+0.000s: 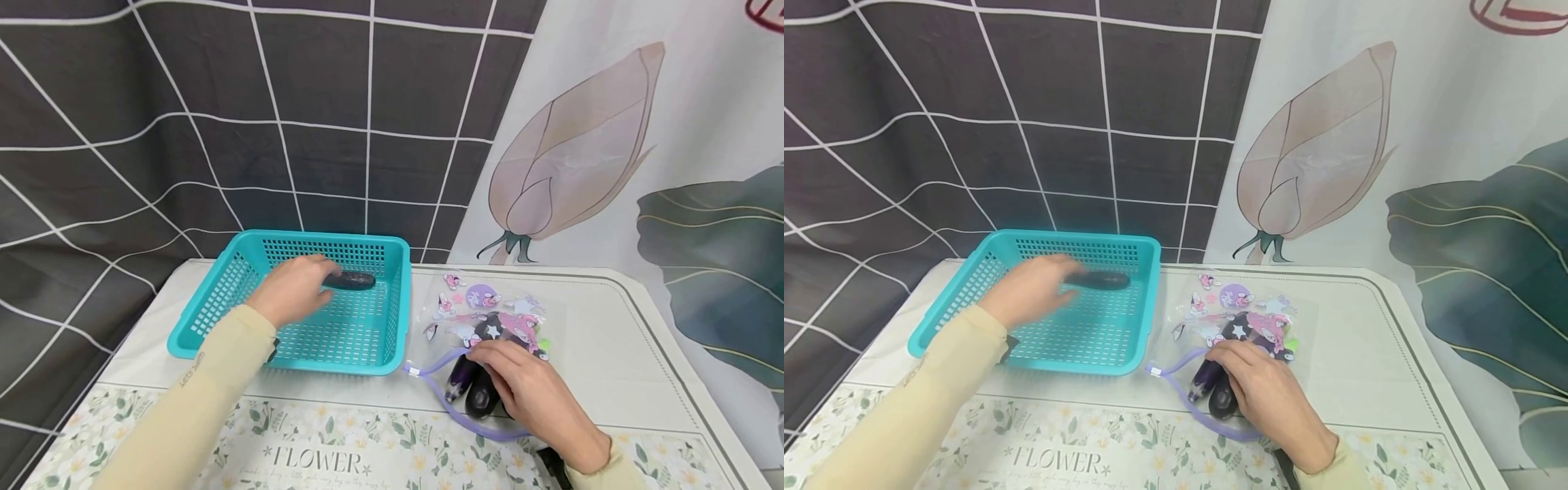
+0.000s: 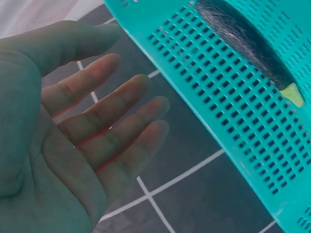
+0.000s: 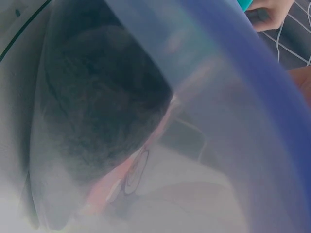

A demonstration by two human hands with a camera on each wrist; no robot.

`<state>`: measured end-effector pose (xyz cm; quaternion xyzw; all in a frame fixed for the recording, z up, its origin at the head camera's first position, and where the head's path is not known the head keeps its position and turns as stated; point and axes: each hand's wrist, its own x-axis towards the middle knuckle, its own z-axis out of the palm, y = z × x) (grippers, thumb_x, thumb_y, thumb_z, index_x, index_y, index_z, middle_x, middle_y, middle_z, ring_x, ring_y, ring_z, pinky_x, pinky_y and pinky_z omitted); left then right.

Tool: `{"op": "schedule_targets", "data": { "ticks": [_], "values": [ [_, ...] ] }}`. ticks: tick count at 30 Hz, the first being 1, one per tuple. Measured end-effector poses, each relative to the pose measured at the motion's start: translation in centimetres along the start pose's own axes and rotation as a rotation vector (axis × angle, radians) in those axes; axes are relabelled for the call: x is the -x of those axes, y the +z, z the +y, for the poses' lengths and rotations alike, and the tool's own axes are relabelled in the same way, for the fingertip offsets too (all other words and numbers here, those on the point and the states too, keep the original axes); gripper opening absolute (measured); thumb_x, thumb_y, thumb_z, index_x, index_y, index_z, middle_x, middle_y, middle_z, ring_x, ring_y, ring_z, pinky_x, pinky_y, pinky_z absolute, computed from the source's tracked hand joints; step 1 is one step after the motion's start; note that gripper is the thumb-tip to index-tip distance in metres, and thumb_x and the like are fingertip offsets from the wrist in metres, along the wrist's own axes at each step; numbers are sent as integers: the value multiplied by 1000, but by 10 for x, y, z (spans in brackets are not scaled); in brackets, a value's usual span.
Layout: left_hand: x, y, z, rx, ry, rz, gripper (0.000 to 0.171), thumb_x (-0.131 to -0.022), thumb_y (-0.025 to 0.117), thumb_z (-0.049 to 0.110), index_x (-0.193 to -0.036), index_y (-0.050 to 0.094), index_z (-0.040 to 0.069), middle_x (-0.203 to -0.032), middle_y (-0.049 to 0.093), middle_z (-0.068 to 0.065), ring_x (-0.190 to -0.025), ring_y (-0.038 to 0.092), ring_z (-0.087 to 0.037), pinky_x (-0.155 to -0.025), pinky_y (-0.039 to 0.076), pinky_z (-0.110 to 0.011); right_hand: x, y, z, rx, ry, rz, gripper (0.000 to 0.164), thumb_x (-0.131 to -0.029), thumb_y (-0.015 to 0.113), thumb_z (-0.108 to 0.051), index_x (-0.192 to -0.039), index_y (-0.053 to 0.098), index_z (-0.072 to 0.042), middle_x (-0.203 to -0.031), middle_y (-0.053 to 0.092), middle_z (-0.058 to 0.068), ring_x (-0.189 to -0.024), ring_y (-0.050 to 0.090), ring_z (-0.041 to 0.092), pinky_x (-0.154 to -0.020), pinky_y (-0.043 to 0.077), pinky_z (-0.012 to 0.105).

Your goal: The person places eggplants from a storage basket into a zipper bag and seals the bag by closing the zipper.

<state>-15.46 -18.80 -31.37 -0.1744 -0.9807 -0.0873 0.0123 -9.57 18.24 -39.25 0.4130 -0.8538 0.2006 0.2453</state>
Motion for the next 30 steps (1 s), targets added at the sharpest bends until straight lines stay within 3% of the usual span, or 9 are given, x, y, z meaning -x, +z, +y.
{"op": "schedule_targets", "data": {
  "ticks": [19,30],
  "values": [
    [-14,8,-32,33,-85,-106,39,-90,72,11,-128,67,5,-129,66,-14,-122,59,-35,-97,51,-50,0,1,-1,1,0,-5,45,-109,28,-30,-111,70,-13,-114,67,-1,-104,66,18,-81,55,34],
    [-19,15,-45,55,-170,-154,39,-91,71,11,-129,66,4,-130,65,-16,-122,58,-36,-99,49,-54,-1,0,-2,1,-1,-8,45,-109,28,-29,-110,70,-13,-113,66,-1,-103,66,18,-79,56,34]
  ]
}}
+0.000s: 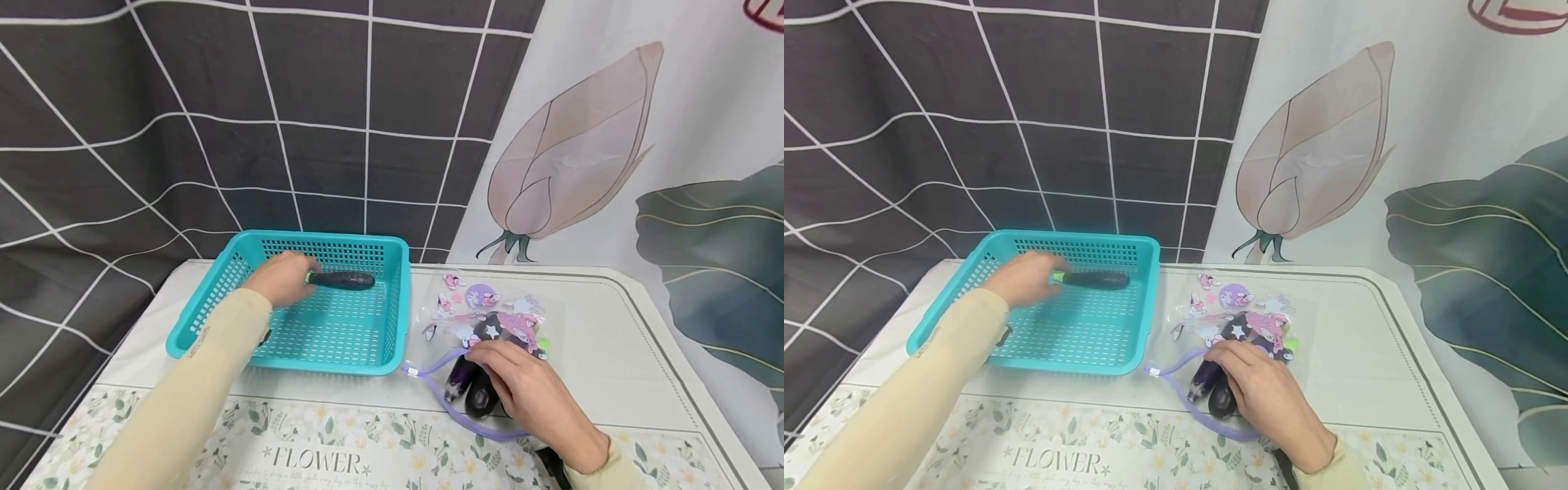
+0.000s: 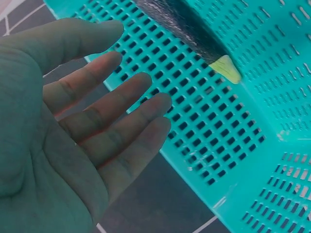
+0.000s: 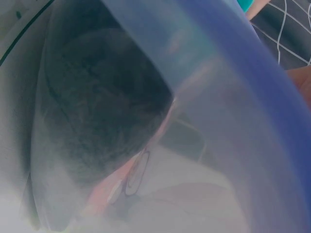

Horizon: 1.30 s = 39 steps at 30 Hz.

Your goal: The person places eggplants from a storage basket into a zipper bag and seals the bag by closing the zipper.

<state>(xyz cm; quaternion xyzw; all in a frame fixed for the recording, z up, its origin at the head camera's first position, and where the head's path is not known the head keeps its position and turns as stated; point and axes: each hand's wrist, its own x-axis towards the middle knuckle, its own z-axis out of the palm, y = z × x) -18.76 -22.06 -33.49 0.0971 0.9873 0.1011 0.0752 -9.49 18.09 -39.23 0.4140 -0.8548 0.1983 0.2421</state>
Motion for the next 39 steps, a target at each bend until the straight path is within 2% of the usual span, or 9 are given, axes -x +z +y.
{"op": "schedule_targets", "data": {
  "ticks": [14,23,28,39],
  "values": [
    [-15,9,-22,-5,-45,-16,44,-89,69,9,-133,63,2,-131,63,-20,-121,59,-39,-95,51,-55,0,1,1,-3,-6,7,44,-109,28,-29,-111,70,-13,-114,66,-1,-103,66,18,-81,55,33],
    [-23,13,-22,25,-115,-48,51,-91,69,9,-140,57,3,-137,59,-21,-124,56,-39,-98,49,-56,0,2,2,-4,-9,11,44,-109,28,-29,-111,70,-14,-114,66,-1,-103,66,18,-80,55,33],
    [-25,18,-27,12,-121,-50,51,-92,68,10,-141,56,2,-136,60,-22,-118,59,-37,-94,52,-53,0,3,2,-4,-12,14,44,-109,28,-29,-111,70,-14,-114,66,-1,-102,66,18,-80,55,33],
    [-31,25,-34,-10,-145,-106,52,-92,65,7,-143,53,2,-141,55,-23,-128,52,-42,-100,47,-56,0,5,1,-6,-15,18,44,-109,28,-28,-110,70,-13,-113,67,-1,-103,66,19,-81,55,33]
  ]
}}
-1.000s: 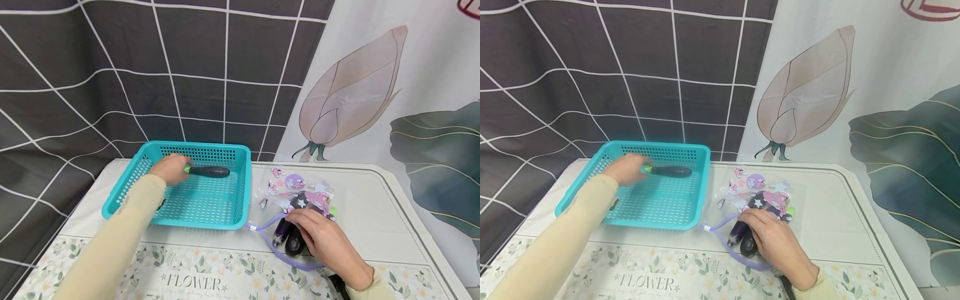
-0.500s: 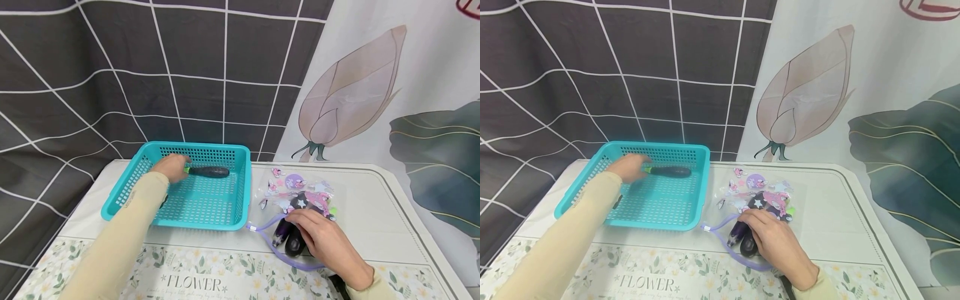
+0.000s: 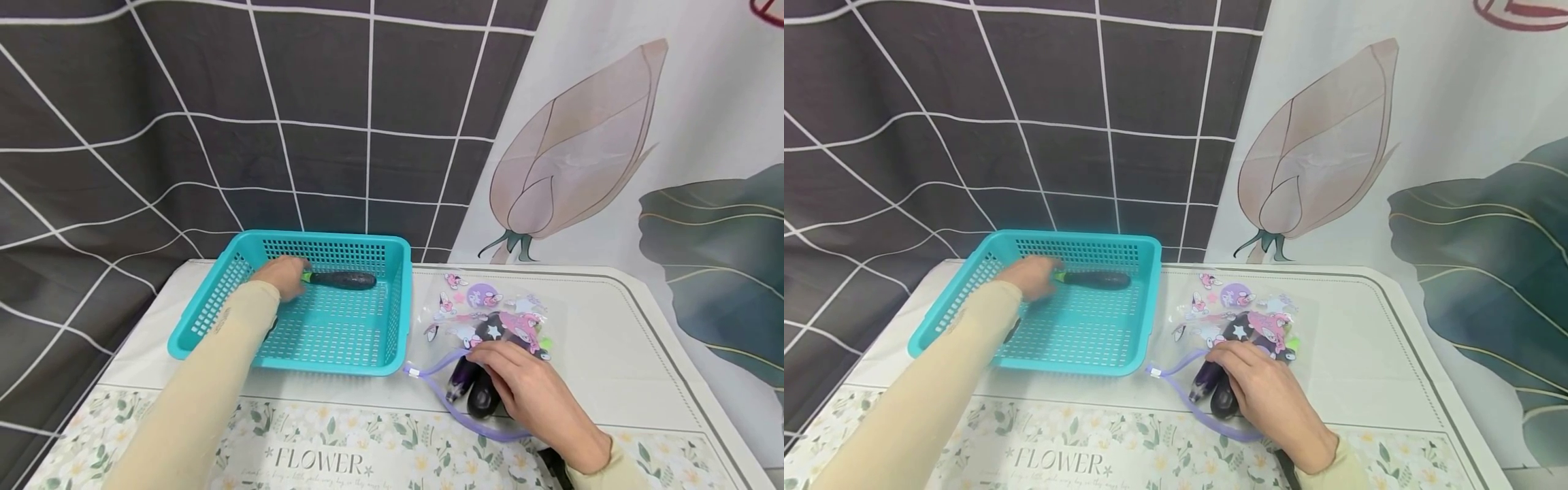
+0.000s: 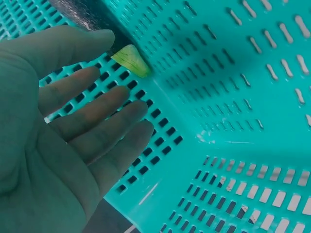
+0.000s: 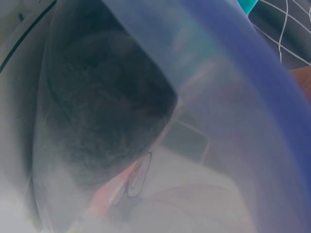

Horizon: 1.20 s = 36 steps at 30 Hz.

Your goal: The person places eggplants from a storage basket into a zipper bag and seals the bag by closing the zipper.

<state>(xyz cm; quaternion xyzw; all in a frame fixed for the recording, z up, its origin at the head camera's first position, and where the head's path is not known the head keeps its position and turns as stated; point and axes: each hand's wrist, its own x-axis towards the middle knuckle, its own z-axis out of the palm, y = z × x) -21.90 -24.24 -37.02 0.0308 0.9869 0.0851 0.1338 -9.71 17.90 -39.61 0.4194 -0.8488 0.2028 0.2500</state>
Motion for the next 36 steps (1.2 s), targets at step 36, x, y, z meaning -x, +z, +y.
{"op": "schedule_targets", "data": {
  "ticks": [36],
  "values": [
    [-10,4,8,-112,-37,-38,31,-94,64,4,-125,68,3,-121,67,-18,-113,62,-35,-97,51,-50,0,-1,0,3,0,1,43,-109,29,-28,-110,70,-13,-113,67,0,-103,67,19,-84,54,32]
  ]
}}
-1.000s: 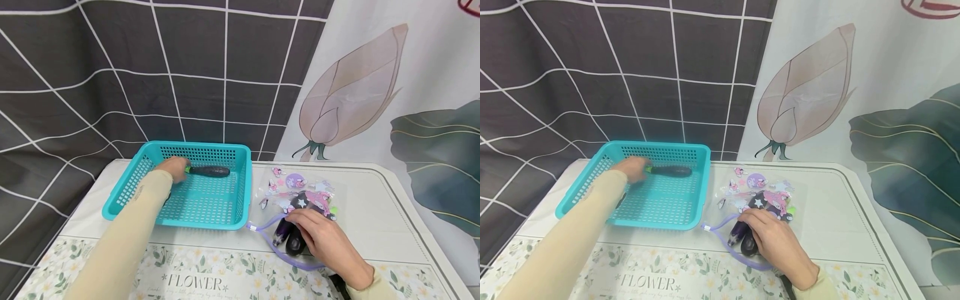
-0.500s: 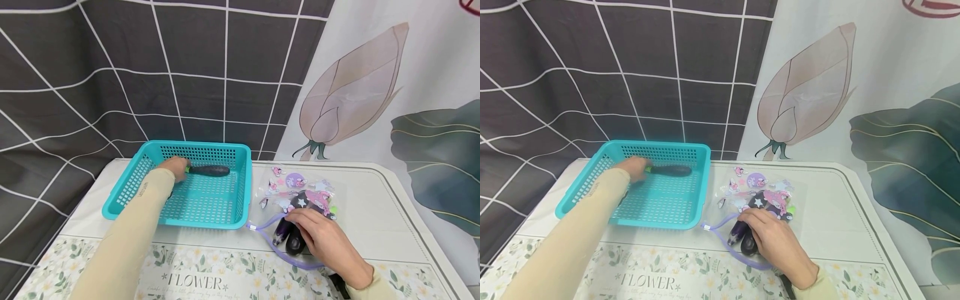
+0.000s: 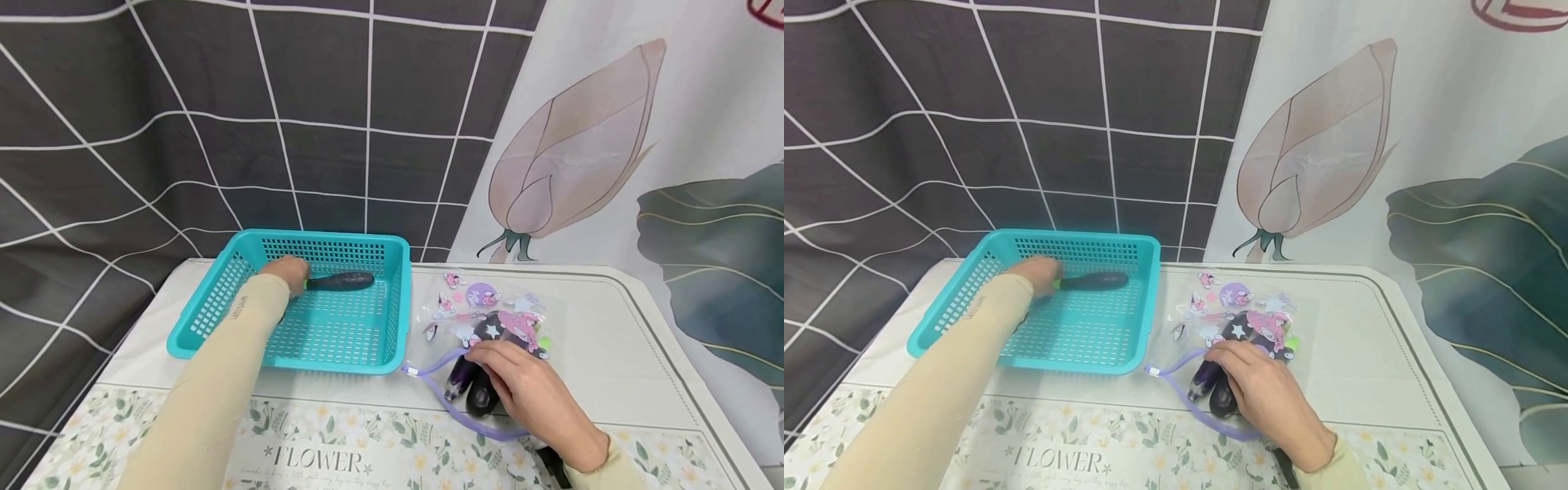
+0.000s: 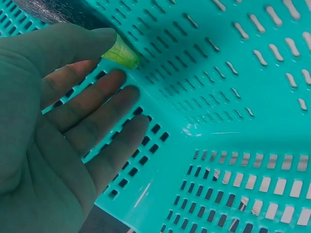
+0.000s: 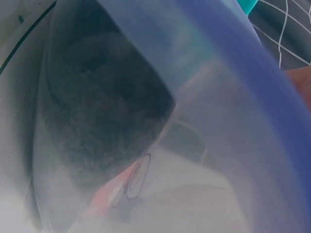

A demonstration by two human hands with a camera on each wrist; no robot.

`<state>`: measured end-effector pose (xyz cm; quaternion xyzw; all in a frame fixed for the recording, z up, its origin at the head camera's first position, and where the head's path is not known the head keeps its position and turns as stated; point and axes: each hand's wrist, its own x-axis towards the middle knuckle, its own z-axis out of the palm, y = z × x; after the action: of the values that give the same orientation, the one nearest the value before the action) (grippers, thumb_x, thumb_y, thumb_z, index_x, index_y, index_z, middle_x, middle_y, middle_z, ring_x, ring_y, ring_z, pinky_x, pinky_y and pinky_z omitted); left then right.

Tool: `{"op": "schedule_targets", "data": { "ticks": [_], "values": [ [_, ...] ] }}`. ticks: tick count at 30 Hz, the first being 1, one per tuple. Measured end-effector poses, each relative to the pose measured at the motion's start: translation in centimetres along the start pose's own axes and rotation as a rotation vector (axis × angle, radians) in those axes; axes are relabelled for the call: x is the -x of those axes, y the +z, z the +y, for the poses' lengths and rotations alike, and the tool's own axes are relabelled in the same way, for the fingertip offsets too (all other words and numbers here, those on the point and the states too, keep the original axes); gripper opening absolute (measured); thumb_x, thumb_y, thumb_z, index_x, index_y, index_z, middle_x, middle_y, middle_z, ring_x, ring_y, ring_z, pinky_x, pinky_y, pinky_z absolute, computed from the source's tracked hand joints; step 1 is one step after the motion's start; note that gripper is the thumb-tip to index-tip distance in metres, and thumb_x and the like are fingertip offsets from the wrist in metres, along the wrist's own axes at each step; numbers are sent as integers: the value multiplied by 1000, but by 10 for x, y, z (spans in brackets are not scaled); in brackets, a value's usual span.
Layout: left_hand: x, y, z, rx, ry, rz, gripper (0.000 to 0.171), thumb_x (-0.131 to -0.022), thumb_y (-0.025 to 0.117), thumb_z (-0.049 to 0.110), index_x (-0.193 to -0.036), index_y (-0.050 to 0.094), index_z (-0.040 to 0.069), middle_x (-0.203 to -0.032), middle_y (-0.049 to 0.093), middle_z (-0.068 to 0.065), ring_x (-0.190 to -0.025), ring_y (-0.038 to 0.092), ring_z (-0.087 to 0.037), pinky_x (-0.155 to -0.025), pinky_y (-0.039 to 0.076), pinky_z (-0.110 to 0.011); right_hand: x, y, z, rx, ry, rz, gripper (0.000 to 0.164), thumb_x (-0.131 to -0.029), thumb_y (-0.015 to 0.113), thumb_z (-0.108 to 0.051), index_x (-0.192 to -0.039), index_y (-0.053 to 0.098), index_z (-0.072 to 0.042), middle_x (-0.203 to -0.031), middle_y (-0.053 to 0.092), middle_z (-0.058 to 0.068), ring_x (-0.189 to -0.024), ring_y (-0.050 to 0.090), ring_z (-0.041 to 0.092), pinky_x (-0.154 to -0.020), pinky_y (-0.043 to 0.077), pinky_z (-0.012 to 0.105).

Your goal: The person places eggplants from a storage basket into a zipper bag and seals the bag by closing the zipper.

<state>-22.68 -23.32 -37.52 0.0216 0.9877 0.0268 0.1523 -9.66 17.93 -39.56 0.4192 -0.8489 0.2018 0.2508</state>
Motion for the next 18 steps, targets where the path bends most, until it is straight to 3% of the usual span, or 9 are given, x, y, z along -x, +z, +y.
{"op": "schedule_targets", "data": {
  "ticks": [4,8,18],
  "values": [
    [-1,-1,1,-41,12,6,25,-91,67,5,-115,72,4,-109,71,-15,-97,65,-29,-88,55,-47,0,0,0,1,0,3,43,-110,29,-28,-110,70,-13,-113,67,0,-103,66,19,-84,54,32],
    [-4,0,2,-62,9,6,18,-90,67,5,-106,75,6,-97,72,-10,-80,61,-23,-79,56,-42,1,1,1,-1,-2,9,44,-110,29,-28,-110,70,-13,-113,67,0,-102,66,19,-84,54,32],
    [-1,-2,5,-97,21,-37,17,-85,78,11,-101,74,6,-91,70,-8,-82,63,-23,-79,57,-43,1,1,1,-3,1,3,44,-109,28,-29,-111,70,-14,-114,67,-1,-103,66,19,-82,55,32]
  ]
}}
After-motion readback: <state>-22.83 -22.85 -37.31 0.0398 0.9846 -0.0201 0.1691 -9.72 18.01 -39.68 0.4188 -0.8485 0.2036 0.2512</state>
